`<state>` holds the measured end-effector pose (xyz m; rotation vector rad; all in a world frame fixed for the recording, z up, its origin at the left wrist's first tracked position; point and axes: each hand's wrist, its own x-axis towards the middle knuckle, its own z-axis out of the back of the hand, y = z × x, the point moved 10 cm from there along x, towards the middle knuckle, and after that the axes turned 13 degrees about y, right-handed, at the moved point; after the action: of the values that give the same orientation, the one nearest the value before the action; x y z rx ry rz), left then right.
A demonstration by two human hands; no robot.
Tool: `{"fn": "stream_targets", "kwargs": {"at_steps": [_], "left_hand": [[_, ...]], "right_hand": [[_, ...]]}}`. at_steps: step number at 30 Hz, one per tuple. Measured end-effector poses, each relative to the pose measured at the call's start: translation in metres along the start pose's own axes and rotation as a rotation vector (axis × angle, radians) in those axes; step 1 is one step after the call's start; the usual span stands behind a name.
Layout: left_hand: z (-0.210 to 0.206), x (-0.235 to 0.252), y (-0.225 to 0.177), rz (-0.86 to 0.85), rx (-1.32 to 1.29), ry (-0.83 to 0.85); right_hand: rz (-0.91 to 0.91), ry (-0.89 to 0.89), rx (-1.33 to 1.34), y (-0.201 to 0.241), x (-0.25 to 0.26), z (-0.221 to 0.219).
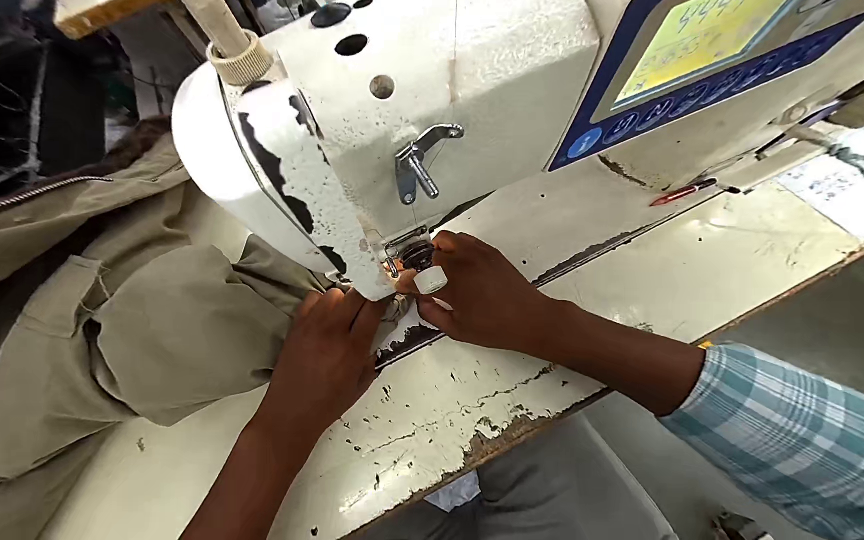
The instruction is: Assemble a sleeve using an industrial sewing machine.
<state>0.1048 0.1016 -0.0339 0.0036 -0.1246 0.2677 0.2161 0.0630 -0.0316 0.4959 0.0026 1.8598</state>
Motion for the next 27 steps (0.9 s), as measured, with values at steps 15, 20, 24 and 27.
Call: {"fn": "stream_targets", "kwargs": {"at_steps": [15,20,24,27], "left_hand": [[0.001,0.003,0.003,0.242,-0.040,0.148],[0.001,0.006,0.003,0.246,-0.030,0.140],[0.000,0.009,0.003,0.252,-0.037,0.158],[-0.001,0.011,0.003,0.256,-0.041,0.162]], "right_hand": [[-0.055,0.003,-0.081,0.006,0.005,-0.005],[-0.062,-0.009,-0.081,0.006,0.005,-0.005],[-0.069,-0.049,-0.001,0.004,0.004,-0.002],[-0.095,-0.076,0.050,0.000,0.004,-0.001]]}}
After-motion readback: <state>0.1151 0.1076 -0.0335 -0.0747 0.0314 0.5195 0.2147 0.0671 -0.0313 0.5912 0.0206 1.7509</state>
